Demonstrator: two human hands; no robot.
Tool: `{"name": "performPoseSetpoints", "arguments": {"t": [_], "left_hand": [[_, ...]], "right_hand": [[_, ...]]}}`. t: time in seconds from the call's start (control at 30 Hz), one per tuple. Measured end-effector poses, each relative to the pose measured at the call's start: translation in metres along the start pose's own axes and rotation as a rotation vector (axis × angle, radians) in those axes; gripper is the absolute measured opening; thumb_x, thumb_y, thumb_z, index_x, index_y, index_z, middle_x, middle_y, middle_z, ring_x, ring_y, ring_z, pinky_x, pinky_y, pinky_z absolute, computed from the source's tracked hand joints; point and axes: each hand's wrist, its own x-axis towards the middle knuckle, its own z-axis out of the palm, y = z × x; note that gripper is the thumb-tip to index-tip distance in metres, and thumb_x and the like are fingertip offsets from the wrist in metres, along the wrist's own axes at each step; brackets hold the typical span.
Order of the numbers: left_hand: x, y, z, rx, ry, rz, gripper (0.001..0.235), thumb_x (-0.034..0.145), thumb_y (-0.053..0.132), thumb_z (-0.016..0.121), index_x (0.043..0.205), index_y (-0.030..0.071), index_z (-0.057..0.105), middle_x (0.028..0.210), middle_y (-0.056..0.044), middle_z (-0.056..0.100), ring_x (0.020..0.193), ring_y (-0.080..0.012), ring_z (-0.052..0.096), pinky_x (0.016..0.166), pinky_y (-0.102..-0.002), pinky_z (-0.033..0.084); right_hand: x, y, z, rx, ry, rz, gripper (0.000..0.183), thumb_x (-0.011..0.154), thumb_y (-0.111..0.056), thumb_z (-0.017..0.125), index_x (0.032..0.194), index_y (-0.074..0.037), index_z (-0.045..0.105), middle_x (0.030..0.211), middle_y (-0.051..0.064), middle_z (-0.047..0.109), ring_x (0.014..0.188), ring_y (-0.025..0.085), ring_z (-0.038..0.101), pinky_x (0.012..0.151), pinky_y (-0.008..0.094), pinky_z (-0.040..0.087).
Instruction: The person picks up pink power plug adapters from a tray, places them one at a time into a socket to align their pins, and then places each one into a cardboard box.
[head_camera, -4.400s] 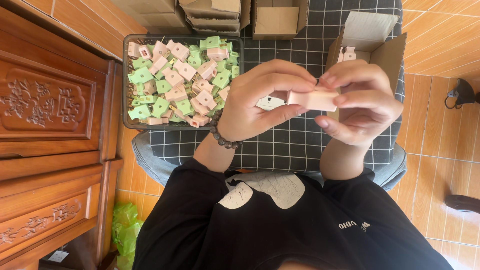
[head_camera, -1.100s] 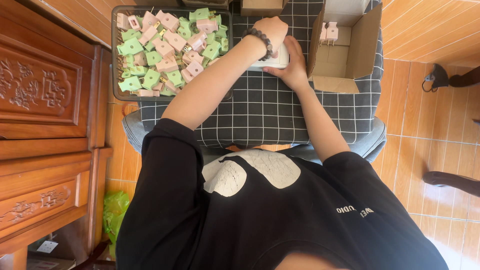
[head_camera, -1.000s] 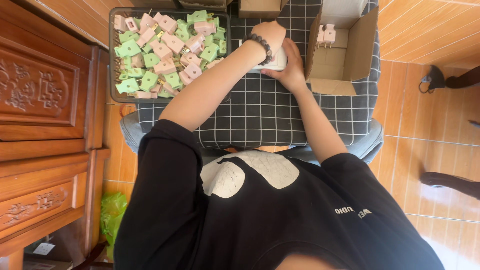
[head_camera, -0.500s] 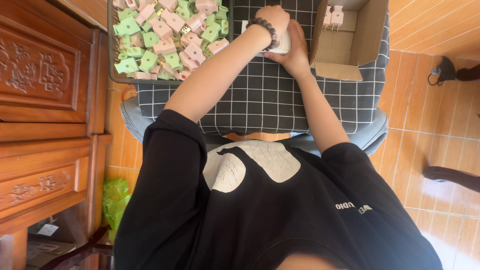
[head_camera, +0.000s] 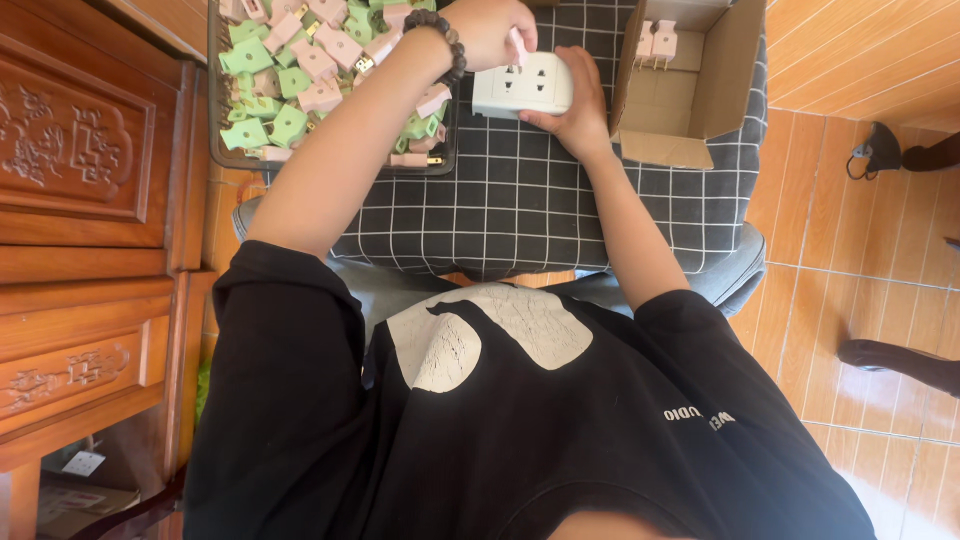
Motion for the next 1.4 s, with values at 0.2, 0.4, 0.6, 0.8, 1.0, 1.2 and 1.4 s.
{"name": "performPoseSetpoints", "arguments": {"t": [0.2, 0.4, 0.6, 0.8, 1.0, 1.2, 1.4], "left_hand": [[0.014, -0.038, 0.027, 0.028, -0.029, 0.096, 0.024, 0.098, 0.006, 0.06, 0.103, 0.014, 0.082, 0.104, -0.003, 0.078, 0.097, -0.022, 0.071, 0.095, -0.039, 0.052], [0.015, 0.003, 0.007, 0.224, -0.114, -0.012, 0.039, 0.096, 0.008, 0.068, 0.135, 0.01, 0.066, 0.113, -0.018, 0.071, 0.085, -0.0302, 0.068, 0.074, -0.042, 0.057], [0.044, 0.012, 0.025, 0.416, -0.206, -0.12, 0.033, 0.083, 0.021, 0.086, 0.103, -0.003, 0.073, 0.099, -0.022, 0.07, 0.077, -0.0325, 0.071, 0.064, -0.041, 0.06], [0.034, 0.016, 0.02, 0.344, -0.221, -0.212, 0.048, 0.081, 0.018, 0.088, 0.117, -0.005, 0.068, 0.108, -0.026, 0.068, 0.079, -0.0319, 0.072, 0.066, -0.04, 0.062], [0.03, -0.035, 0.053, 0.136, -0.071, -0.102, 0.041, 0.084, 0.025, 0.081, 0.123, 0.011, 0.074, 0.108, -0.023, 0.07, 0.108, -0.0353, 0.063, 0.083, -0.05, 0.055], [0.032, -0.038, 0.069, 0.356, 0.08, -0.138, 0.05, 0.076, 0.024, 0.089, 0.112, -0.003, 0.068, 0.125, -0.03, 0.05, 0.088, -0.0358, 0.064, 0.072, -0.042, 0.06], [0.022, -0.033, 0.062, 0.3, 0.104, -0.04, 0.061, 0.077, 0.021, 0.088, 0.121, -0.01, 0.058, 0.133, -0.025, 0.037, 0.095, -0.0387, 0.058, 0.079, -0.044, 0.059]], "right_hand": [[0.001, -0.007, -0.002, 0.024, 0.014, 0.0, 0.097, 0.079, -0.047, 0.1, 0.15, -0.009, 0.047, 0.151, 0.015, 0.043, 0.144, 0.033, 0.045, 0.12, 0.046, 0.04], [0.001, -0.008, -0.004, 0.021, -0.004, -0.001, 0.096, 0.081, -0.047, 0.099, 0.152, -0.009, 0.046, 0.155, 0.017, 0.043, 0.149, 0.036, 0.039, 0.124, 0.051, 0.034], [0.001, -0.014, -0.004, 0.006, -0.008, 0.047, 0.1, 0.08, -0.051, 0.097, 0.154, -0.008, 0.045, 0.158, 0.019, 0.04, 0.152, 0.036, 0.037, 0.127, 0.049, 0.032], [-0.009, -0.036, -0.004, -0.203, 0.021, -0.214, 0.099, 0.106, -0.045, 0.088, 0.171, -0.014, 0.019, 0.178, 0.017, 0.01, 0.168, 0.04, 0.01, 0.14, 0.062, 0.017], [-0.02, -0.049, 0.006, -0.371, -0.105, -0.277, 0.078, 0.114, -0.039, 0.071, 0.168, -0.003, 0.027, 0.175, 0.021, 0.023, 0.164, 0.04, 0.021, 0.136, 0.06, 0.019], [-0.014, -0.052, 0.008, -0.419, -0.076, -0.323, 0.068, 0.111, -0.033, 0.07, 0.161, 0.003, 0.041, 0.166, 0.026, 0.04, 0.157, 0.043, 0.036, 0.131, 0.059, 0.026], [-0.016, -0.054, 0.005, -0.398, -0.1, -0.318, 0.068, 0.108, -0.029, 0.067, 0.16, 0.006, 0.04, 0.166, 0.027, 0.039, 0.157, 0.044, 0.035, 0.13, 0.059, 0.025]]}}
